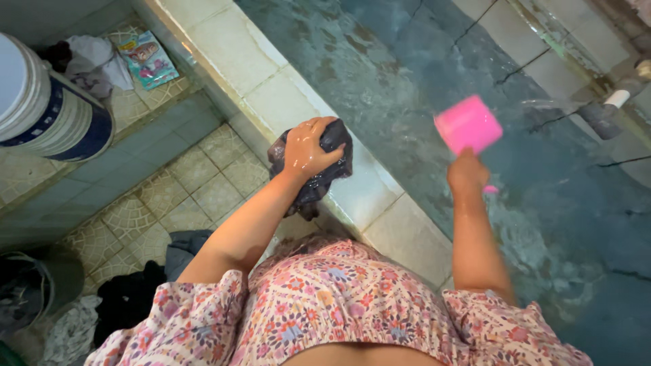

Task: The person picks up dark and light colored clothing items, rinses them one by one in a basin of water by pouring water from a pink pitcher, and wrings them out by hand.

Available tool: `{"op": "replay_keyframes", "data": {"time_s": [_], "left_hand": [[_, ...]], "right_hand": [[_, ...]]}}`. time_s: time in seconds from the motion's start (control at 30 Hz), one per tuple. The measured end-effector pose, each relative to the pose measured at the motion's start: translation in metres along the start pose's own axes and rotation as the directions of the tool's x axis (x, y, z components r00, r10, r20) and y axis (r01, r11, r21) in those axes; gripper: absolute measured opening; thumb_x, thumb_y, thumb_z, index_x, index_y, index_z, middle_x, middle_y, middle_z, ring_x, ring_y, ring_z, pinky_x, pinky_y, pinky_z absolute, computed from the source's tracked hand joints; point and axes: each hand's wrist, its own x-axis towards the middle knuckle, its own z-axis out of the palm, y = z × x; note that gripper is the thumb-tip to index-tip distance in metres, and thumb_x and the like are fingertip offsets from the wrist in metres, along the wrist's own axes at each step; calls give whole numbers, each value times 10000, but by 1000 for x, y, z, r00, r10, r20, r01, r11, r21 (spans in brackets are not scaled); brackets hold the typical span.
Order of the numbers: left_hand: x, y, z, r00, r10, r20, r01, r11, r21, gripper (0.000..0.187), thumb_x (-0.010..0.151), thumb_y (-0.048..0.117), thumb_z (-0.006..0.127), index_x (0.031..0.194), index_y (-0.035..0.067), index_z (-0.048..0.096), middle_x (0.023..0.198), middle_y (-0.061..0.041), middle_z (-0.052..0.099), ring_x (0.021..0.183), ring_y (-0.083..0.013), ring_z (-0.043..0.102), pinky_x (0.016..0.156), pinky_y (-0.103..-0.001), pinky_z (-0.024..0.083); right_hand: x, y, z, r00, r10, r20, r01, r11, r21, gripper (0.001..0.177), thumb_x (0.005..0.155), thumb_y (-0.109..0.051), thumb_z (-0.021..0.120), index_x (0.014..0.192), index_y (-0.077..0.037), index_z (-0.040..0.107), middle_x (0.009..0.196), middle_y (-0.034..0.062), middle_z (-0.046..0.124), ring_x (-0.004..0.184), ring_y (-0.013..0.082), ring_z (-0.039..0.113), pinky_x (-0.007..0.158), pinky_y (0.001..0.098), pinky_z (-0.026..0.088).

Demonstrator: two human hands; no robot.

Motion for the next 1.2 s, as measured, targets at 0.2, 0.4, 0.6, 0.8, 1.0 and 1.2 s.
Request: {"op": "replay_keyframes", "data": {"time_s": [0.2, 0.4, 0.6, 0.8, 1.0, 1.2], "left_hand": [[1, -2, 2, 999, 34, -18, -34, 999, -16, 526, 714, 329, 822, 1179, 118, 696, 1107, -147, 726, 1020, -384, 674, 888, -468, 528], [1, -3, 3, 998, 49, -30, -49, 999, -4, 511, 719, 328, 824, 1167, 116, 698, 1095, -148, 728, 1015, -379, 678, 880, -464, 532], [0, -4, 2, 999, 39, -15, -39, 999, 10, 516, 735, 336, 824, 1184, 120, 690, 1116, -138, 724, 1017, -372, 675, 879, -468, 530], [0, -9, 6, 1000, 21, 6, -21, 998, 54, 565, 714, 376, 821, 1208, 136, 687, 1122, -147, 717, 1022, -381, 665, 876, -473, 517], [1, -13, 8, 1000, 30, 7, -30, 995, 92, 644, 647, 421, 838, 1195, 120, 680, 1108, -172, 705, 1015, -409, 648, 882, -509, 494], [-5, -10, 5, 1000, -15, 1, 15, 996, 83, 664, 706, 461, 850, 1254, 144, 649, 1130, -168, 685, 1097, -387, 634, 952, -510, 480]], "right_hand": [[-1, 18, 97, 947, -191, 259, 88, 928, 362, 352, 936, -290, 656, 1058, 39, 684, 999, 294, 691, 889, 400, 669, 729, 491, 525], [-6, 2, 87, 752, -185, 632, -609, 171, 774, 276, 958, -394, 568, 857, -141, 611, 566, 4, 497, 415, 129, 414, 379, 307, 330], [-14, -33, 41, 711, -461, 530, -583, 34, 812, 231, 964, -332, 562, 848, -133, 562, 575, -3, 510, 410, 92, 398, 378, 266, 317], [-55, -102, -54, 841, -436, 319, -305, 105, 947, 136, 956, -238, 607, 924, -109, 581, 624, 10, 557, 440, 84, 441, 391, 260, 338], [-87, -148, -94, 918, -383, 100, 0, 252, 968, 146, 941, -189, 680, 901, -77, 595, 644, 14, 584, 456, 93, 463, 399, 272, 353], [-104, -167, -105, 766, -412, -493, 640, 428, 638, 213, 920, -202, 745, 956, -19, 640, 743, 129, 680, 619, 231, 657, 574, 406, 520]]}}
